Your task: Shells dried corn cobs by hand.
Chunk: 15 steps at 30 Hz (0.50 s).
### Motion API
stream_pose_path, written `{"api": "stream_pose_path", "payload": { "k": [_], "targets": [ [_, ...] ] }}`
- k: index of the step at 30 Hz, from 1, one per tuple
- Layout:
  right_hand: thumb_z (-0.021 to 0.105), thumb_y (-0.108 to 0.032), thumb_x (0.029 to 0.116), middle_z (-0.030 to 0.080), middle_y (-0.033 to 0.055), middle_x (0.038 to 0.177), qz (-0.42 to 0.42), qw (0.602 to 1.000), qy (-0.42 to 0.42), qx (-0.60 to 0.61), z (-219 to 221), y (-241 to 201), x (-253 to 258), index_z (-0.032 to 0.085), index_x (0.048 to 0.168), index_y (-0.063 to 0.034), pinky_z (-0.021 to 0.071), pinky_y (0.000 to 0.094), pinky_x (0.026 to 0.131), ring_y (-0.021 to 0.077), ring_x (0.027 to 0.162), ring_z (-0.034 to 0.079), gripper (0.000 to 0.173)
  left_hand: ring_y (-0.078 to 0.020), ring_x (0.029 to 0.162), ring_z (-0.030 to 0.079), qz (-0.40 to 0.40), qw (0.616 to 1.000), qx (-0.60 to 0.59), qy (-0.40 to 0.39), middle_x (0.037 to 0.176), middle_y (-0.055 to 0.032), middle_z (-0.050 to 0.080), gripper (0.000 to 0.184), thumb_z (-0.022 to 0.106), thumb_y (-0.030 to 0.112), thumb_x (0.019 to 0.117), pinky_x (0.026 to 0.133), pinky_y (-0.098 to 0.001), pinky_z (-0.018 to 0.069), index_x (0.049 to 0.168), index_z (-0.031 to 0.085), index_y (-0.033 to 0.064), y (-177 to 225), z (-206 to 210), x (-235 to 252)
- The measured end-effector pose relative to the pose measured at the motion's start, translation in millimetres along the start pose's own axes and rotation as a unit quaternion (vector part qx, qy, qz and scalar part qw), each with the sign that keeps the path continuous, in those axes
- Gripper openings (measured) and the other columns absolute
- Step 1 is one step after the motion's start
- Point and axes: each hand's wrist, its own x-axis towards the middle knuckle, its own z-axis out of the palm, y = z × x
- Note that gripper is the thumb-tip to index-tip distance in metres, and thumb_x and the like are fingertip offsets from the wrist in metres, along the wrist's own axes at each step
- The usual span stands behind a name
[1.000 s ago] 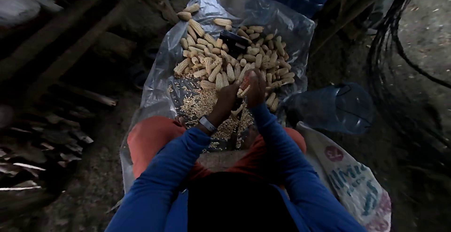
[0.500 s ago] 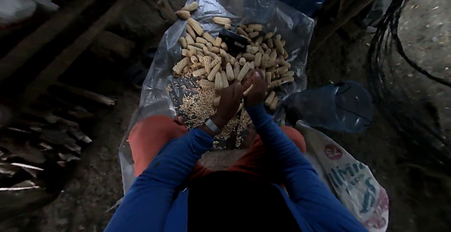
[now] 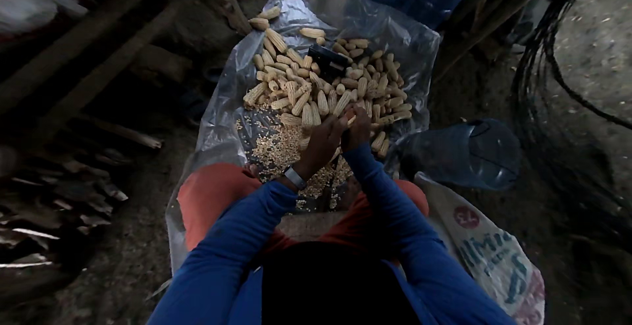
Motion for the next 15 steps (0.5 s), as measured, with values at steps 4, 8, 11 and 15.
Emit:
{"api": "stream_pose_path", "payload": {
  "k": [4, 8, 11, 15],
  "targets": [
    [0.032, -0.027, 0.1075, 0.061, -0.0066, 0.082, -0.133, 0.991, 0.002, -0.013, 0, -1, -7, 0.062, 0.099, -0.0088, 0.0556, 0.0256, 0.073, 0.0018, 0.075, 0.060, 0.036, -0.0180, 0.056, 0.049, -0.037, 0.998, -0.029, 0.035, 0.071, -0.0092, 0.051, 0.048, 0.026, 0.035, 0.1123, 0.051, -0.0333, 0.0443, 0.095, 0.057, 0.0042, 18, 3, -16],
    [0.034, -0.031, 0.1070, 0.060, -0.0092, 0.083, -0.188, 0.982, -0.002, -0.021, -1, -5, -8, 0.062, 0.098, -0.0106, 0.0544, 0.0227, 0.072, -0.0009, 0.076, 0.059, 0.036, -0.0138, 0.057, 0.050, -0.040, 0.993, -0.102, 0.042, 0.070, -0.0056, 0.052, 0.043, 0.030, 0.031, 0.1113, 0.053, -0.0305, 0.0462, 0.092, 0.058, 0.0058, 9, 6, -10],
    [0.033, -0.030, 0.1071, 0.061, -0.0031, 0.086, -0.118, 0.992, 0.007, -0.052, -2, 0, -1, 0.063, 0.102, -0.0057, 0.0555, 0.0287, 0.076, 0.0040, 0.079, 0.061, 0.039, -0.0113, 0.052, 0.047, -0.089, 0.983, -0.158, 0.008, 0.066, -0.0025, 0.051, 0.046, 0.031, 0.041, 0.1110, 0.048, -0.0274, 0.0423, 0.090, 0.059, 0.0104, -5, 2, -2],
    [0.038, -0.027, 0.1057, 0.060, -0.0001, 0.079, -0.071, 0.991, -0.018, -0.108, -3, -3, 5, 0.063, 0.096, -0.0049, 0.0549, 0.0329, 0.068, 0.0079, 0.071, 0.059, 0.035, -0.0212, 0.066, 0.058, -0.066, 0.997, -0.007, -0.030, 0.080, -0.0116, 0.061, 0.054, 0.032, 0.047, 0.1108, 0.062, -0.0410, 0.0518, 0.108, 0.065, 0.0039, 3, -15, 7]
  ]
}}
